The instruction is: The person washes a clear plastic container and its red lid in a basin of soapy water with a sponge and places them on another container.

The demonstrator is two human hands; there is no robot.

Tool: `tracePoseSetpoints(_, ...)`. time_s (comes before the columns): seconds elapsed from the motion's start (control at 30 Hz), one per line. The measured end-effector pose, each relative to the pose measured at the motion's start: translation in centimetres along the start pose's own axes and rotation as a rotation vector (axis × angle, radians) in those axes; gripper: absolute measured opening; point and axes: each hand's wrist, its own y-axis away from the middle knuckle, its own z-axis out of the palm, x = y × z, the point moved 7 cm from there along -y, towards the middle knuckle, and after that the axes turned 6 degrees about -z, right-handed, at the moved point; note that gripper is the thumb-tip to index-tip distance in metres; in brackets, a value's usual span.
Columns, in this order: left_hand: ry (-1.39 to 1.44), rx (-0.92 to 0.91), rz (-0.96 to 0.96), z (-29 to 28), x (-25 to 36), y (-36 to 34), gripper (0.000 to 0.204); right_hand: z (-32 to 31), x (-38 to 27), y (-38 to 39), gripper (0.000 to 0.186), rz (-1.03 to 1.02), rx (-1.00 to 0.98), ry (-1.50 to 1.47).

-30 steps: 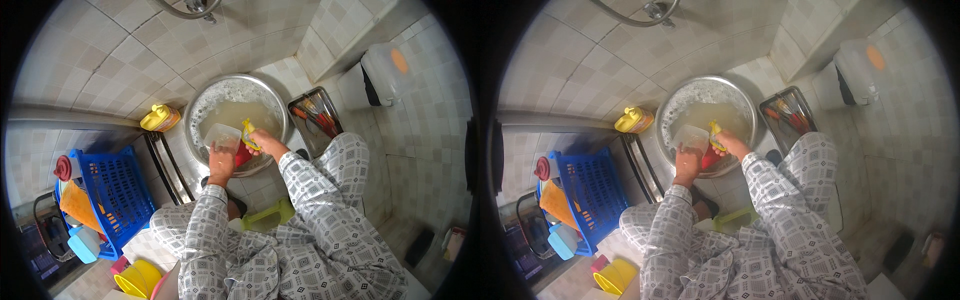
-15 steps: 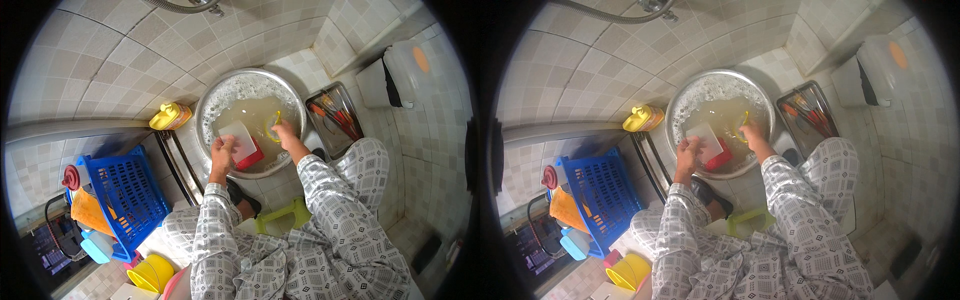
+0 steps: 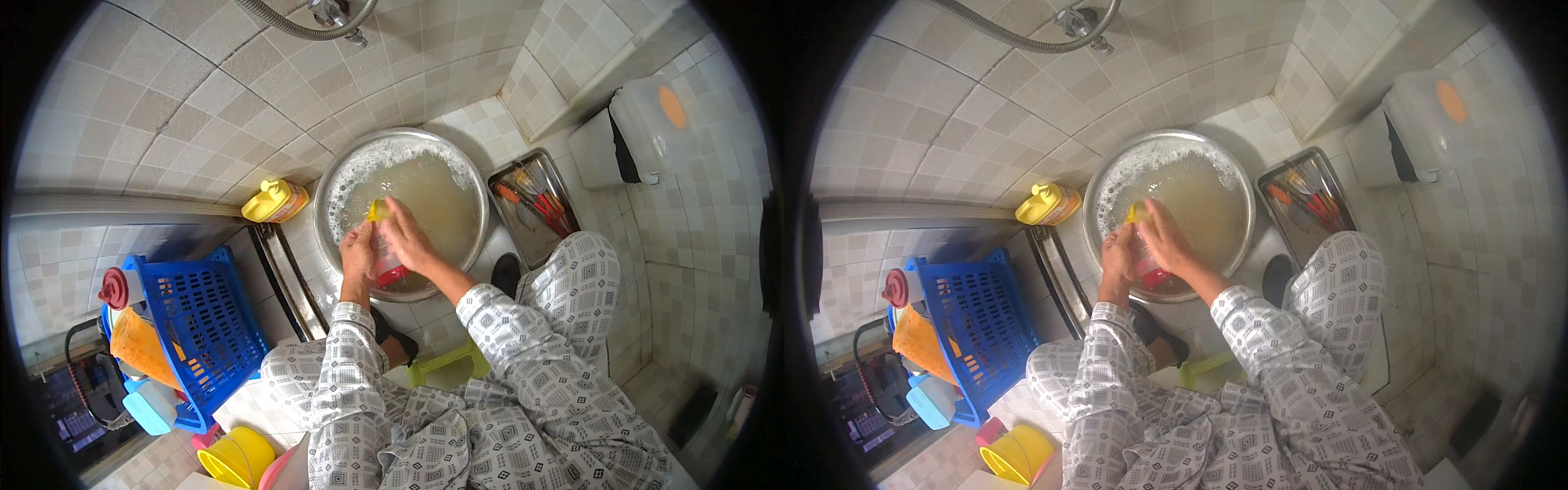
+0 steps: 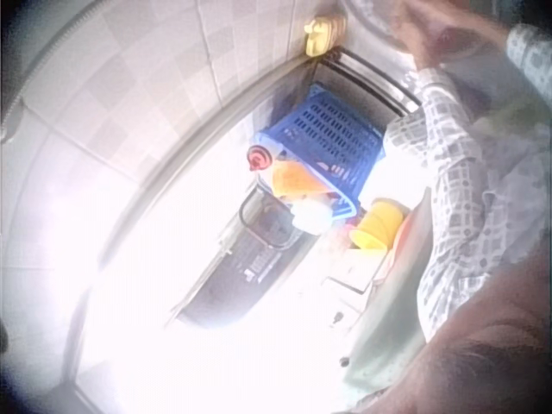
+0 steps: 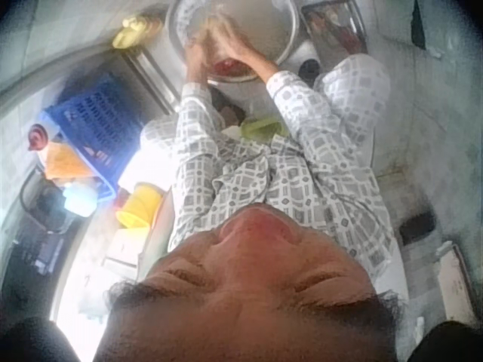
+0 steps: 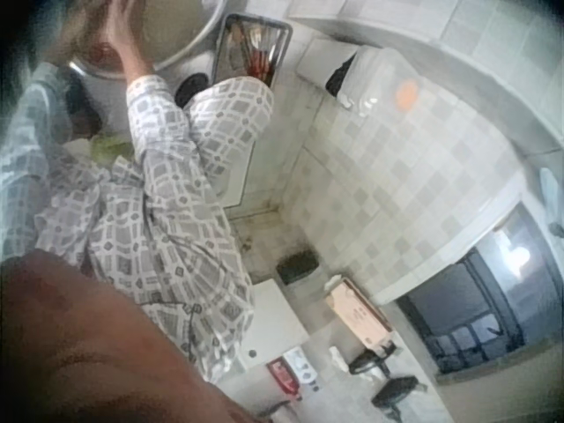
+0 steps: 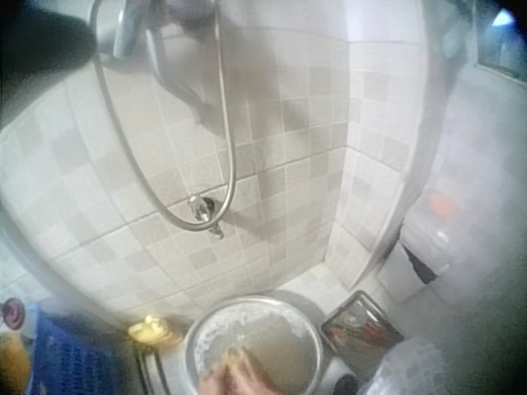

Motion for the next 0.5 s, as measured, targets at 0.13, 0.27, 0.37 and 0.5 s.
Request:
tracePoseSetpoints(0.13,0.132,-0.014,0.008,3.3,0.1,1.5,0.018,-2.0,2.4,-0.2,0.057,0.107,0.005,-0.107)
tracePoseSetpoints(0.27,0.225,0.089,0.129,-2.4,0.7,-0.2,0.023,1.7,-1.9,1.8,0.053,0.057,-0.117,-0.013)
tracePoseSetpoints(0.37,0.058,0.192,0.053,-1.1,0.1,0.2,0.025,0.9,-1.8,1.7,0.06,-0.029,-0.096,0.069)
tracePoseSetpoints(0.5,0.081,-0.046,0.016,4.8,-1.0,1.7,0.021,-2.7,2.1,-0.4,0.063,0.072,-0.027,-0.041)
